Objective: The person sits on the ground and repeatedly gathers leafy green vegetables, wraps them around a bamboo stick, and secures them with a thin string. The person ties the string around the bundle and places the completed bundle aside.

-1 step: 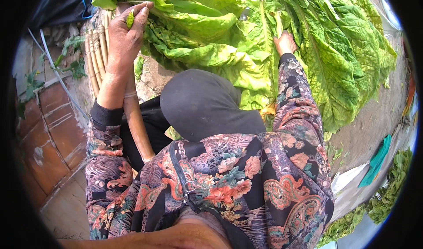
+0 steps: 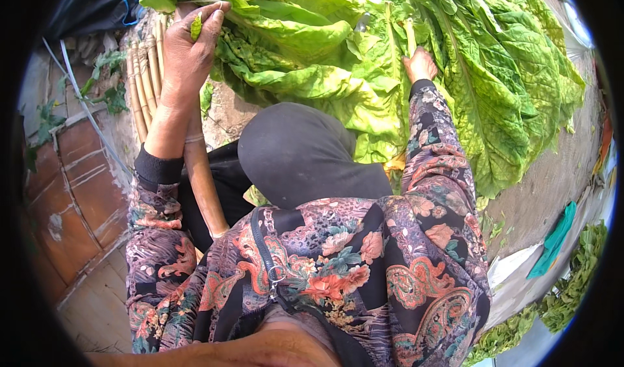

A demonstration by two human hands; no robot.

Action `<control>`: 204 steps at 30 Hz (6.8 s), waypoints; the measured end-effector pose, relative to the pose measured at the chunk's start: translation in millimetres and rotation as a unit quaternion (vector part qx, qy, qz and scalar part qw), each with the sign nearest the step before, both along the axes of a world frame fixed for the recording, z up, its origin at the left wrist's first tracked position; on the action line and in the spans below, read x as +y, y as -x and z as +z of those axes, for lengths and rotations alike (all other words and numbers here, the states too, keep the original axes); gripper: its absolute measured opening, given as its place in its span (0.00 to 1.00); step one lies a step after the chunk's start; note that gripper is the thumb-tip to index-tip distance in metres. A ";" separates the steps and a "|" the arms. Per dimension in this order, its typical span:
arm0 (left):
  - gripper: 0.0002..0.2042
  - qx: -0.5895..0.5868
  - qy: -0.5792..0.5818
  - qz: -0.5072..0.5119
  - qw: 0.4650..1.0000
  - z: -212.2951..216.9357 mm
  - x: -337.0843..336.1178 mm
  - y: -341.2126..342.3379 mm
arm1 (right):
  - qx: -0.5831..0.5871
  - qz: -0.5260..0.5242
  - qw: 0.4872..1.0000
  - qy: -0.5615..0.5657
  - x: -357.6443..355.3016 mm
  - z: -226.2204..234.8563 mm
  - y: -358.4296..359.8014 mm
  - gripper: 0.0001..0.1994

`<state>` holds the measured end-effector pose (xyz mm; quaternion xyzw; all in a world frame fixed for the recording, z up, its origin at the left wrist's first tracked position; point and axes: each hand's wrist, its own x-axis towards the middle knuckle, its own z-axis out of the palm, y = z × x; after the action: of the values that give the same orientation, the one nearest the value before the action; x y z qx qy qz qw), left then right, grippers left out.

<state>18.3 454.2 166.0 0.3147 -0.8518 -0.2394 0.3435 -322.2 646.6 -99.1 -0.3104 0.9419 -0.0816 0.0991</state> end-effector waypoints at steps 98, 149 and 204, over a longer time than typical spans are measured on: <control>0.05 -0.101 -0.093 -0.069 0.988 23.3 48.4 -57.2 | 0.027 0.041 0.998 0.031 37.0 58.2 -3.0 0.16; 0.10 -0.045 -0.038 -0.121 0.991 -17.7 24.2 -130.6 | -0.231 0.538 0.802 0.120 -123.7 190.2 -211.9 0.14; 0.32 0.211 -0.433 -0.230 0.846 58.6 14.3 -15.4 | -0.131 0.404 0.862 0.276 -194.3 191.3 -207.1 0.21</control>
<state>33.7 468.5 224.6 0.1684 -0.6170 -0.7163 0.2789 -115.1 452.3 92.2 -0.6650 0.6511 -0.3309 0.1561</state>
